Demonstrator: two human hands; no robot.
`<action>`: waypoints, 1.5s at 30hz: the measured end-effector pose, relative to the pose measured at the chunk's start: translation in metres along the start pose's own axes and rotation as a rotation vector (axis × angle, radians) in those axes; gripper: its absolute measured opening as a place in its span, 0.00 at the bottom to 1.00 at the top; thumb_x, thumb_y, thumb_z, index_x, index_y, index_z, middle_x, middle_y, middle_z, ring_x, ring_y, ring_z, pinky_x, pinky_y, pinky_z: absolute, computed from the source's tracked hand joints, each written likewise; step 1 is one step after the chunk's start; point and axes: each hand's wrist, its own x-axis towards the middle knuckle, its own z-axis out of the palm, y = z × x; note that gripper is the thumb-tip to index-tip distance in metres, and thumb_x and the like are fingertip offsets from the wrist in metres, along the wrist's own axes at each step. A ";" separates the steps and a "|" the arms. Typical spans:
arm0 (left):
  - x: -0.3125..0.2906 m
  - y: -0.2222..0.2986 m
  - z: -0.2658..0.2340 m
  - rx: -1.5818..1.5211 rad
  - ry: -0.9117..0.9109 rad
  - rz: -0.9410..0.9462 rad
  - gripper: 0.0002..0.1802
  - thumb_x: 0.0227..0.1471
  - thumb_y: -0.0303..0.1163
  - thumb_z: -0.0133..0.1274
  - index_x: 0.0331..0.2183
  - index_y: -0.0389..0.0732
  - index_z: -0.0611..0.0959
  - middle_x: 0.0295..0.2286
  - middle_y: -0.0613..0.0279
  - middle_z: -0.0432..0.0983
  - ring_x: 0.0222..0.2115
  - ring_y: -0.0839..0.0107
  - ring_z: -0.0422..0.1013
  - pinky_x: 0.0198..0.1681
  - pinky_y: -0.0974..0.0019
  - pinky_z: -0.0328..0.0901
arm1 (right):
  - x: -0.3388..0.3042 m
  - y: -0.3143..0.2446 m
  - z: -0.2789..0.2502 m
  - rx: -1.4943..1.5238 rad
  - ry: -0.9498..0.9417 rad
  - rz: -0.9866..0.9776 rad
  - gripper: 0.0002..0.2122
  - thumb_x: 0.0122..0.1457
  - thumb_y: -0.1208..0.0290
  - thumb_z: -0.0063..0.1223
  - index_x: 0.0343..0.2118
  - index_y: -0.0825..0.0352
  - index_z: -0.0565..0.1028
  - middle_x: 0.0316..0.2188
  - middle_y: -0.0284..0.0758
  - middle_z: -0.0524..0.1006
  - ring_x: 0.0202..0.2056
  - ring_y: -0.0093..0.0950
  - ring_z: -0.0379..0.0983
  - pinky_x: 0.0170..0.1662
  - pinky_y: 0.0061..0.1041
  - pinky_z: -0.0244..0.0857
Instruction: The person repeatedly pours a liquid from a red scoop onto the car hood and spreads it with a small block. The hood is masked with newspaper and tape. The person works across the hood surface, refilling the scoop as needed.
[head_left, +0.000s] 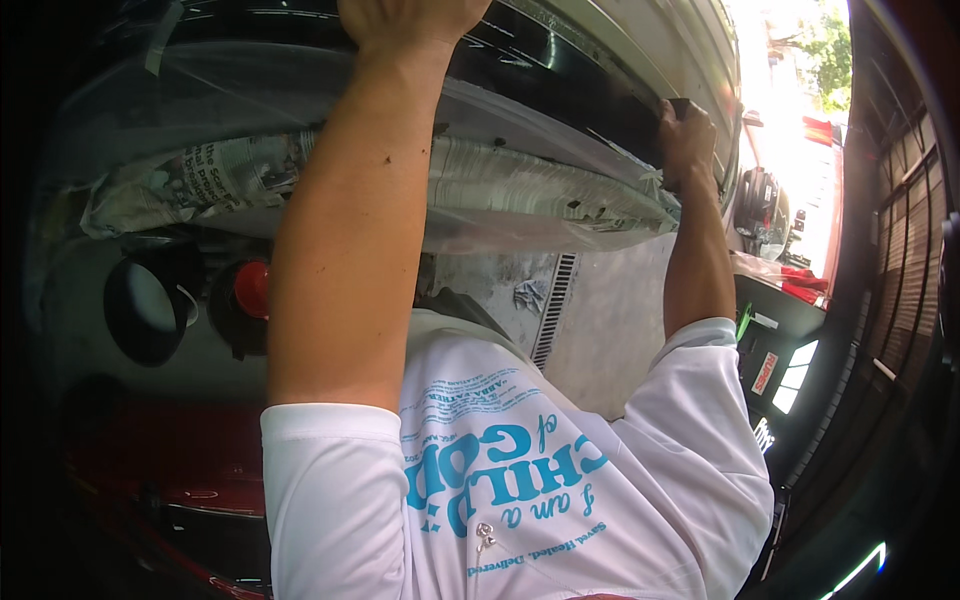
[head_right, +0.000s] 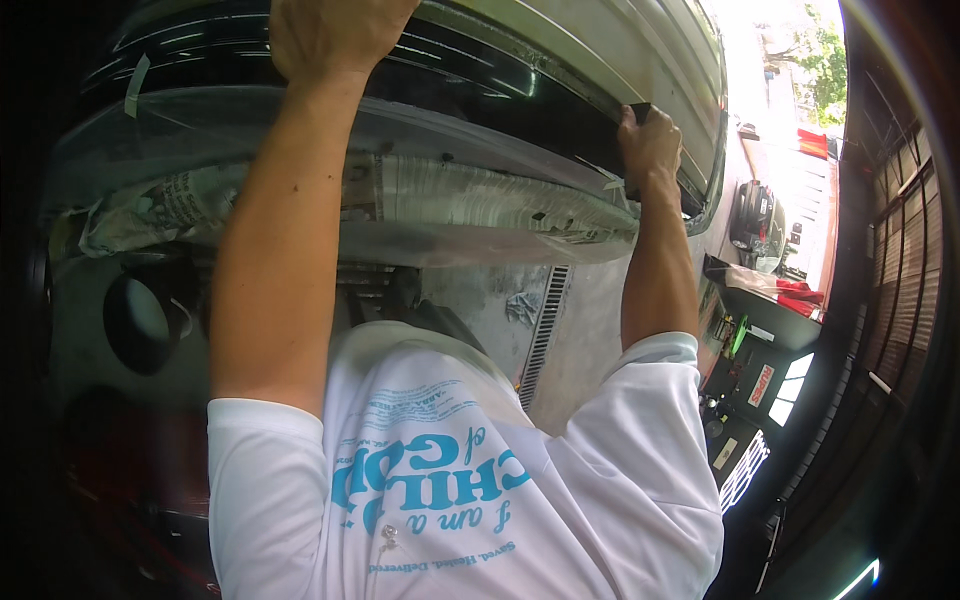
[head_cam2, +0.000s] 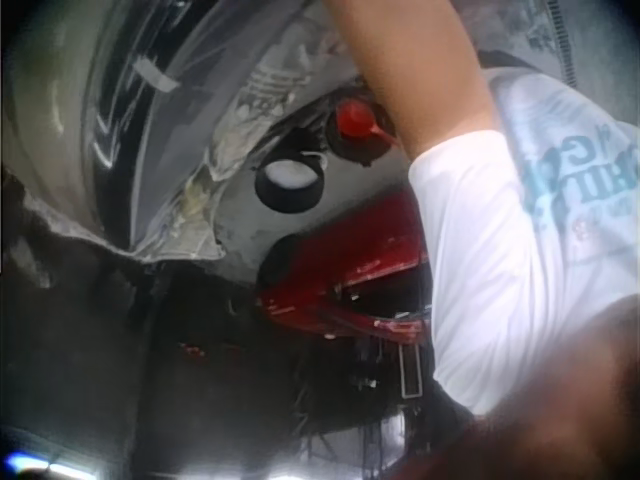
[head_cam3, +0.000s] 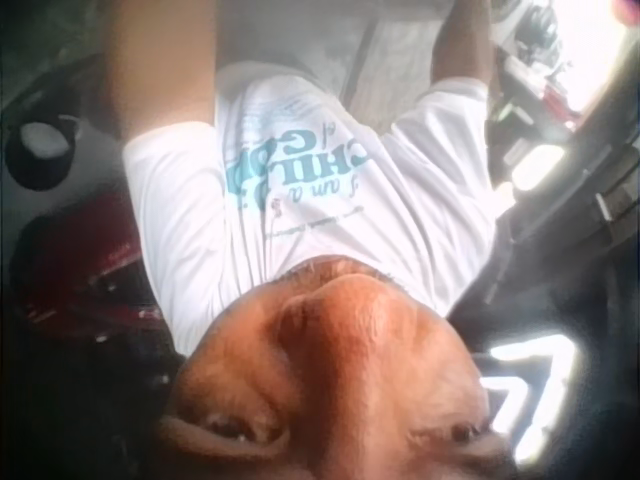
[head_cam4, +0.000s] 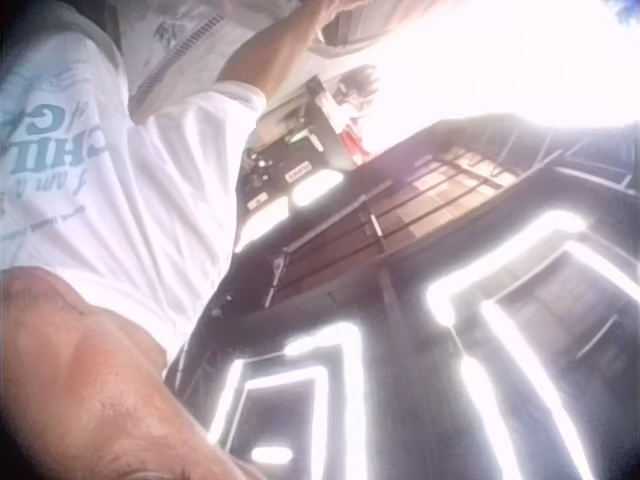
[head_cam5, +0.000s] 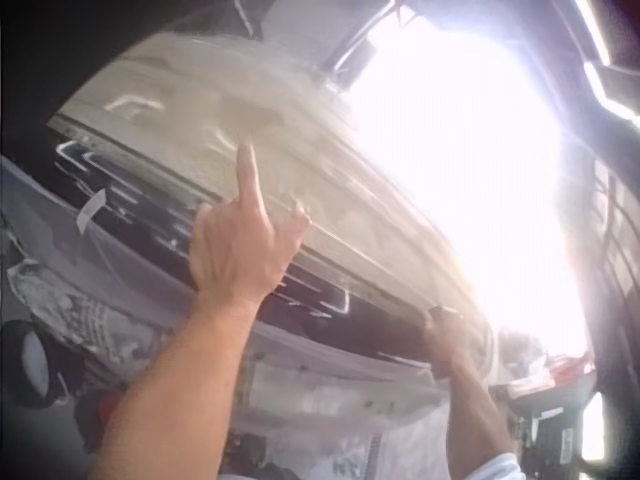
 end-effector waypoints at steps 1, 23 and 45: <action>0.001 0.001 -0.001 -0.004 -0.028 -0.001 0.51 0.57 0.52 0.59 0.69 0.31 0.58 0.19 0.59 0.77 0.20 0.58 0.72 0.42 0.55 0.67 | 0.000 0.003 0.002 0.001 0.030 -0.014 0.22 0.63 0.54 0.59 0.41 0.74 0.83 0.38 0.57 0.82 0.44 0.55 0.80 0.50 0.47 0.71; -0.005 -0.005 0.000 -0.048 0.033 0.053 0.53 0.58 0.50 0.59 0.70 0.30 0.54 0.26 0.54 0.82 0.30 0.56 0.78 0.48 0.51 0.66 | -0.008 -0.030 -0.007 0.058 -0.029 -0.104 0.20 0.62 0.51 0.59 0.42 0.66 0.83 0.35 0.53 0.84 0.41 0.53 0.82 0.47 0.48 0.74; -0.001 -0.002 -0.009 -0.040 -0.110 -0.004 0.51 0.59 0.50 0.58 0.70 0.31 0.54 0.24 0.54 0.81 0.28 0.56 0.77 0.51 0.52 0.66 | -0.009 -0.018 0.002 0.014 0.082 -0.224 0.19 0.63 0.52 0.59 0.39 0.68 0.83 0.32 0.55 0.82 0.39 0.55 0.81 0.44 0.48 0.73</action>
